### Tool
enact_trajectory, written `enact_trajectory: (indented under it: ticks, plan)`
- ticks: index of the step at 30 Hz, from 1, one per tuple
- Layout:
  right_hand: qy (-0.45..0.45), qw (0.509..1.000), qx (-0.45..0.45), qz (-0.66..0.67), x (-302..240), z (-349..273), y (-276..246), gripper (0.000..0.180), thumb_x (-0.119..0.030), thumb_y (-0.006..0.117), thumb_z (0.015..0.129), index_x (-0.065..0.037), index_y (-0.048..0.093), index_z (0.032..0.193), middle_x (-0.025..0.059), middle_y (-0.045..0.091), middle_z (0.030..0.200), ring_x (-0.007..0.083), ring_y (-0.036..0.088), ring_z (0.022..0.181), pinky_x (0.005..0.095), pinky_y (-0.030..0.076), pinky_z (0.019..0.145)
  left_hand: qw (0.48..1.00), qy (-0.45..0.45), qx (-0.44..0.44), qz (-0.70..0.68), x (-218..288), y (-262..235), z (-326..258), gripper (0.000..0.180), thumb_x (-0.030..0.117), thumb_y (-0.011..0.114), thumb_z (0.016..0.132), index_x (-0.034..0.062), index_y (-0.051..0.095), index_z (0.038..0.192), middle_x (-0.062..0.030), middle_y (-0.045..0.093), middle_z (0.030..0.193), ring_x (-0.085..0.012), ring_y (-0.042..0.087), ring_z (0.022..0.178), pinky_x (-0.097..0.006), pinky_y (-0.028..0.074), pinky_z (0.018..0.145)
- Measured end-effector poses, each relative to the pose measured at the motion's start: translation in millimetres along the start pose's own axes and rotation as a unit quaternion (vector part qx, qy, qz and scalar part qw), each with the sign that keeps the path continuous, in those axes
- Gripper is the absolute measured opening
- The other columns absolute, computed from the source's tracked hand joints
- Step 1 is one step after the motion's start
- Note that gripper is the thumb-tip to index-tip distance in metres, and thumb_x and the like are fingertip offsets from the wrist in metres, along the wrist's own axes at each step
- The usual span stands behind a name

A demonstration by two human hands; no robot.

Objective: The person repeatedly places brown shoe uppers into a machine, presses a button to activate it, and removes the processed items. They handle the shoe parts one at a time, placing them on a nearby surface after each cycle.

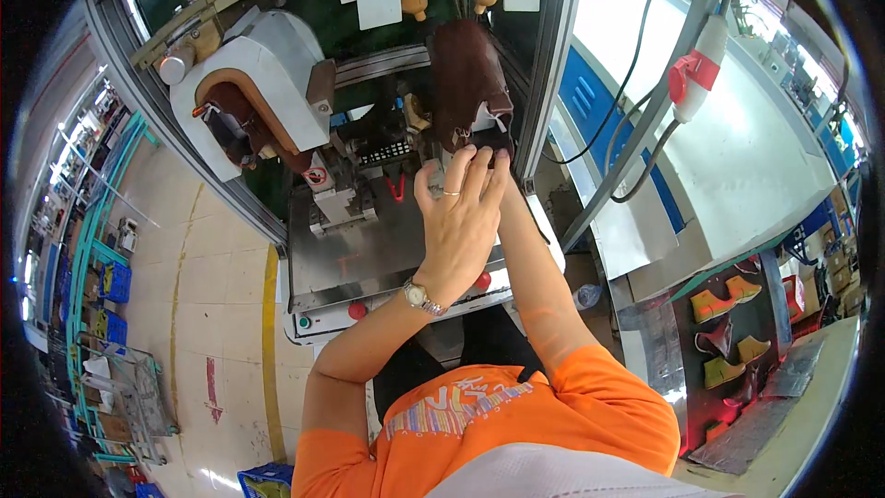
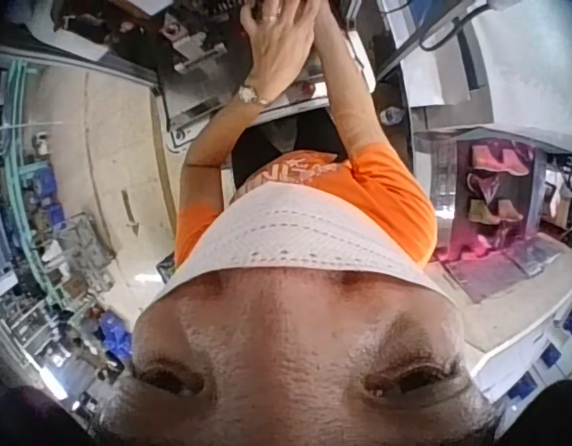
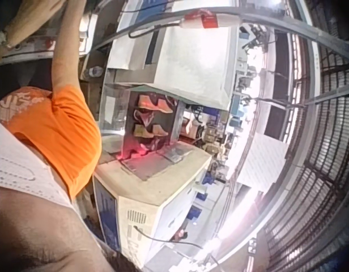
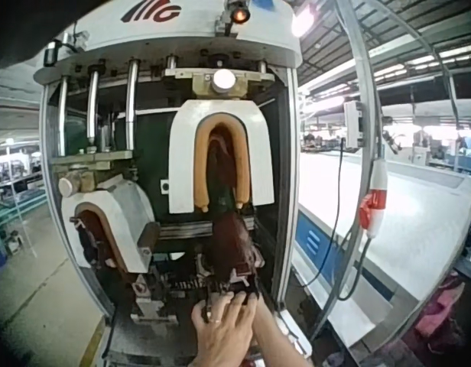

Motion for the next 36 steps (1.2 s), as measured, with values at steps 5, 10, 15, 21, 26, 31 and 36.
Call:
enact_trajectory:
  ticks: [5, 10, 15, 21, 26, 31, 36]
  plan:
    - [-0.002, 1.000, -0.005, -0.025, -10.0, 15.2, 1.7, 0.035, -0.033, 0.046, 0.091, -0.003, 0.055, 0.106, 0.0133, 0.061, 0.102, 0.0263, 0.060, 0.091, 0.0419, 0.050, 0.079, 1.000, -0.009, 0.011, -0.003, 1.2, -1.8, -1.4, 0.051, 0.011, 0.060, 0.072, 0.0112, 0.048, 0.122, -0.0037, 0.052, 0.115, -0.0192, 0.040, 0.117, -0.050, 0.026, 0.095]
    - [-0.003, 0.999, 0.003, -0.040, -11.1, 17.0, -3.3, 0.031, -0.029, 0.048, 0.091, -0.003, 0.056, 0.105, 0.0127, 0.062, 0.099, 0.0259, 0.061, 0.087, 0.0409, 0.052, 0.076, 1.000, -0.009, -0.008, 0.011, 0.5, 6.2, -5.4, 0.055, 0.013, 0.064, 0.071, 0.0130, 0.048, 0.124, -0.0055, 0.047, 0.121, -0.0237, 0.036, 0.118, -0.051, 0.026, 0.095]
    - [-0.079, 0.988, 0.068, -0.112, -31.5, -6.6, -38.3, 0.028, -0.026, 0.051, 0.089, -0.003, 0.057, 0.104, 0.0110, 0.062, 0.098, 0.0240, 0.061, 0.086, 0.0376, 0.052, 0.074, 1.000, 0.002, -0.016, -0.008, 3.5, 4.9, -2.8, 0.053, 0.013, 0.063, 0.072, 0.0126, 0.048, 0.123, -0.0073, 0.045, 0.123, -0.0251, 0.035, 0.119, -0.052, 0.025, 0.098]
    - [-0.340, 0.718, 0.335, -0.506, -82.0, -181.0, -69.8, 0.037, -0.017, 0.066, 0.080, -0.002, 0.056, 0.113, 0.0081, 0.061, 0.106, 0.0195, 0.058, 0.098, 0.0296, 0.044, 0.087, 0.985, -0.038, 0.000, -0.171, -35.1, -27.7, -55.3, 0.051, 0.015, 0.066, 0.073, 0.0114, 0.053, 0.122, -0.0106, 0.042, 0.132, -0.0325, 0.035, 0.124, -0.049, 0.025, 0.103]
    - [-0.123, 0.591, 0.449, -0.659, -39.6, -288.3, -232.6, 0.074, -0.010, 0.076, 0.058, -0.002, 0.045, 0.124, 0.0204, 0.054, 0.114, 0.0343, 0.052, 0.107, 0.0380, 0.041, 0.094, 0.958, -0.154, 0.074, -0.231, -116.7, -29.8, -103.3, 0.033, 0.007, 0.062, 0.077, 0.0067, 0.059, 0.109, -0.0110, 0.055, 0.117, -0.0288, 0.048, 0.112, -0.038, 0.035, 0.097]
    - [-0.084, 0.620, 0.584, -0.516, -36.8, -294.1, -265.9, 0.086, -0.001, 0.072, 0.049, -0.005, 0.040, 0.129, 0.0184, 0.052, 0.120, 0.0323, 0.050, 0.111, 0.0360, 0.038, 0.095, 0.938, -0.201, 0.099, -0.266, -131.1, -28.6, -126.5, 0.028, 0.002, 0.059, 0.078, 0.0054, 0.060, 0.106, -0.0104, 0.058, 0.112, -0.0264, 0.051, 0.107, -0.037, 0.038, 0.093]
    - [-0.061, 0.627, 0.602, -0.491, -42.3, -291.2, -257.0, 0.091, 0.002, 0.069, 0.049, 0.002, 0.029, 0.131, 0.0207, 0.048, 0.120, 0.0317, 0.049, 0.109, 0.0359, 0.039, 0.093, 0.919, -0.245, 0.104, -0.292, -136.2, -18.0, -157.7, 0.024, 0.001, 0.058, 0.079, 0.0053, 0.061, 0.102, -0.0098, 0.059, 0.109, -0.0266, 0.052, 0.105, -0.035, 0.038, 0.091]
Point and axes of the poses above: each hand's wrist, its own z-axis towards the middle knuckle, its own y-axis out of the palm, x = y × z, the point moved 8 cm from there along z, towards the middle knuckle
